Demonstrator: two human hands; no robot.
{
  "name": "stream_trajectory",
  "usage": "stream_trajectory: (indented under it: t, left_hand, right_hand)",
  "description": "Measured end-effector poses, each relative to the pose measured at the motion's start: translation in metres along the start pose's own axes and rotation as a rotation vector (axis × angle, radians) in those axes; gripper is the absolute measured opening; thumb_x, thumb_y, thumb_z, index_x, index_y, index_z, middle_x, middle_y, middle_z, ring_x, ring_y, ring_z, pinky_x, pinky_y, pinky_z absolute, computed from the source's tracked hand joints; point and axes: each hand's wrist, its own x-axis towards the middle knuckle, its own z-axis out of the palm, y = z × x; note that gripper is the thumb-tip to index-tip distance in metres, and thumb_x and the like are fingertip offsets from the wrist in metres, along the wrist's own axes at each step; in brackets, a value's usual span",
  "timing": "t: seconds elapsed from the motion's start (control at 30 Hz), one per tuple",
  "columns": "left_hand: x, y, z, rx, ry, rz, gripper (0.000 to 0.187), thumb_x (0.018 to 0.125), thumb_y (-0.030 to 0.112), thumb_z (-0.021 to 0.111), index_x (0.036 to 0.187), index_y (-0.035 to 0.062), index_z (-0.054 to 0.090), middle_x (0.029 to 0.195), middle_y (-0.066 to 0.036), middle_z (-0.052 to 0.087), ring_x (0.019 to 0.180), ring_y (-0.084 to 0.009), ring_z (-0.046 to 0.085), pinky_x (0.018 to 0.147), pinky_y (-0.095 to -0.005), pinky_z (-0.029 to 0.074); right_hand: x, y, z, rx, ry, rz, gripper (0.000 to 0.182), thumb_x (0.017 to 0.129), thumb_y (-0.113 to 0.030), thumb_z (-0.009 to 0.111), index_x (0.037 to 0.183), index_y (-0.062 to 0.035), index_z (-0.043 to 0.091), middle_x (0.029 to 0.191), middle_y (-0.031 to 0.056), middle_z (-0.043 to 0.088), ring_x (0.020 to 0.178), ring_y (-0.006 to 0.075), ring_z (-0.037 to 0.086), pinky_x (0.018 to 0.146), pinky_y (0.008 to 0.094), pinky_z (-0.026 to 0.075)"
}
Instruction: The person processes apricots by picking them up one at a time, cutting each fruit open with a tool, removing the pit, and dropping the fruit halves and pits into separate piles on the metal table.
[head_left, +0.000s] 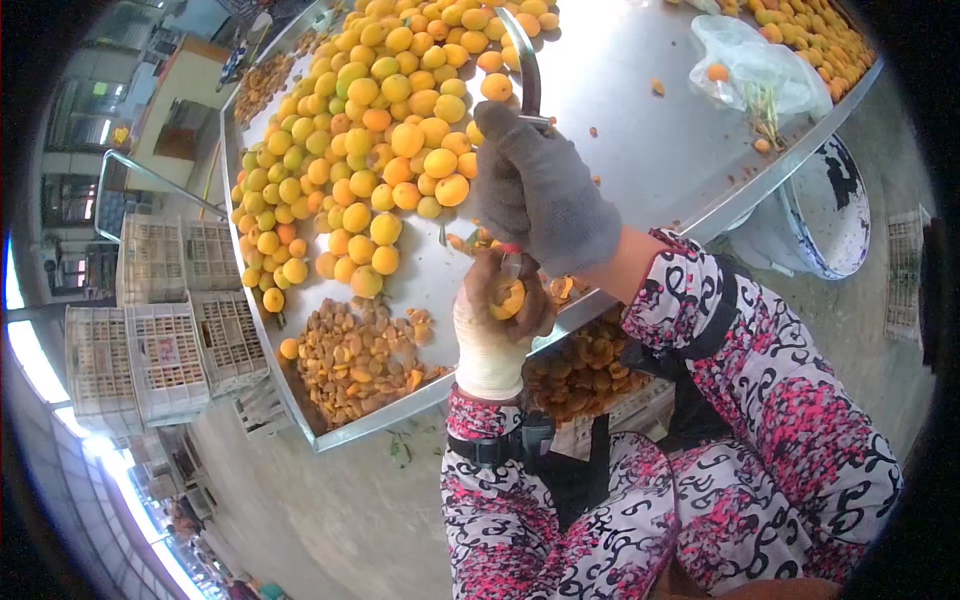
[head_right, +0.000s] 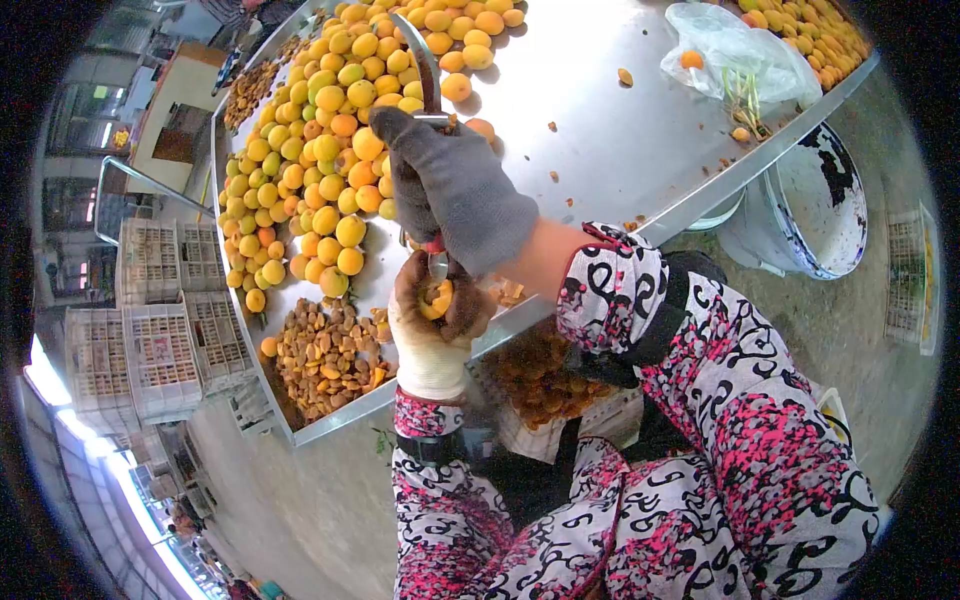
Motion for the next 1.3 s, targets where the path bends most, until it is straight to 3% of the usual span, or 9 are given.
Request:
stream_trajectory:
  t: [0.27, 0.6, 0.7, 0.8, 0.93, 1.0, 1.07, 1.13, 1.3]
  left_hand:
    - [0.003, -0.023, -0.005, 0.439, 0.347, 0.259, 0.02, 0.089, 0.011, 0.049, 0.106, 0.0, 0.049, 0.058, 0.0, 0.046, 0.044, -0.0077, 0.04, 0.043, -0.0212, 0.037]
    - [0.006, -0.011, -0.038, -0.391, -0.353, -0.144, 0.034, 0.075, -0.009, 0.059, 0.105, 0.0024, 0.048, 0.075, -0.007, 0.057, 0.051, -0.0105, 0.051, 0.046, -0.0227, 0.043]
    - [0.0, -0.016, -0.036, 1.008, 0.186, 0.215, 0.019, 0.082, 0.007, 0.059, 0.098, 0.0027, 0.05, 0.066, -0.007, 0.053, 0.045, -0.0122, 0.047, 0.043, -0.0245, 0.04]
    - [0.006, -0.021, -0.015, 0.442, 0.388, 0.266, 0.03, 0.089, 0.034, 0.05, 0.093, 0.0042, 0.051, 0.059, -0.006, 0.049, 0.045, -0.0142, 0.044, 0.042, -0.0252, 0.036]
    - [0.006, -0.008, -0.04, -0.158, -0.203, -0.171, 0.046, 0.09, 0.049, 0.038, 0.098, 0.0064, 0.054, 0.076, -0.006, 0.056, 0.051, -0.0152, 0.048, 0.044, -0.0249, 0.037]
    - [0.006, -0.016, -0.062, -0.199, -0.233, -0.173, 0.044, 0.09, 0.046, 0.038, 0.101, 0.0075, 0.056, 0.085, -0.006, 0.061, 0.054, -0.0151, 0.051, 0.045, -0.0254, 0.04]
    - [0.009, -0.044, -0.142, -2.014, -0.342, -0.482, 0.036, 0.09, 0.035, 0.041, 0.113, 0.0072, 0.049, 0.09, -0.006, 0.061, 0.064, -0.0155, 0.056, 0.048, -0.0281, 0.044]
    - [0.01, -0.049, -0.142, -2.926, -0.33, -0.612, 0.036, 0.091, 0.029, 0.043, 0.119, 0.007, 0.045, 0.093, -0.006, 0.061, 0.069, -0.0157, 0.059, 0.049, -0.0294, 0.046]
    - [0.007, -0.027, -0.069, -3.918, -0.665, -0.84, 0.032, 0.091, 0.026, 0.041, 0.117, 0.0062, 0.043, 0.09, -0.007, 0.058, 0.076, -0.0156, 0.058, 0.056, -0.0268, 0.047]
  right_hand:
    - [-0.001, -0.001, 0.007, 0.009, 0.089, 0.0, 0.036, 0.091, -0.038, 0.052, 0.066, -0.0131, 0.045, 0.048, -0.0035, 0.037, 0.037, 0.0092, 0.034, 0.036, 0.0236, 0.026]
    - [-0.005, 0.008, 0.003, -0.081, -0.01, -0.122, 0.027, 0.091, -0.032, 0.054, 0.074, -0.0111, 0.05, 0.056, -0.0036, 0.041, 0.046, 0.006, 0.039, 0.041, 0.0203, 0.031]
    - [-0.013, 0.008, 0.016, -0.385, -0.005, -0.191, 0.018, 0.09, -0.026, 0.056, 0.085, -0.0085, 0.055, 0.065, -0.0023, 0.047, 0.055, 0.005, 0.045, 0.048, 0.0182, 0.035]
    - [-0.011, 0.003, 0.013, -0.415, -0.036, -0.084, 0.018, 0.091, -0.025, 0.055, 0.086, -0.0079, 0.055, 0.067, -0.0025, 0.048, 0.057, 0.0047, 0.047, 0.048, 0.0179, 0.036]
    - [0.004, 0.007, -0.005, 0.274, -0.281, 0.104, 0.026, 0.089, -0.033, 0.056, 0.083, -0.0081, 0.054, 0.065, -0.0029, 0.046, 0.054, 0.0077, 0.048, 0.045, 0.021, 0.037]
    - [-0.003, 0.008, 0.018, -0.011, 0.168, 0.096, 0.031, 0.084, -0.036, 0.063, 0.068, -0.0113, 0.052, 0.049, -0.002, 0.045, 0.038, 0.0095, 0.043, 0.036, 0.0261, 0.033]
    - [0.008, 0.051, 0.004, -1.194, 0.011, -1.162, 0.033, 0.083, -0.038, 0.065, 0.07, -0.0095, 0.053, 0.053, 0.0024, 0.05, 0.046, 0.0135, 0.051, 0.044, 0.0291, 0.041]
    - [-0.019, 0.028, 0.019, -0.982, -0.493, -0.53, 0.031, 0.08, -0.039, 0.067, 0.075, -0.0107, 0.056, 0.06, 0.0081, 0.055, 0.054, 0.0233, 0.057, 0.051, 0.0318, 0.044]
    - [-0.014, 0.037, 0.019, -1.106, -0.472, -0.811, 0.028, 0.077, -0.034, 0.07, 0.073, -0.0105, 0.055, 0.063, 0.0085, 0.056, 0.057, 0.0272, 0.057, 0.051, 0.0312, 0.044]
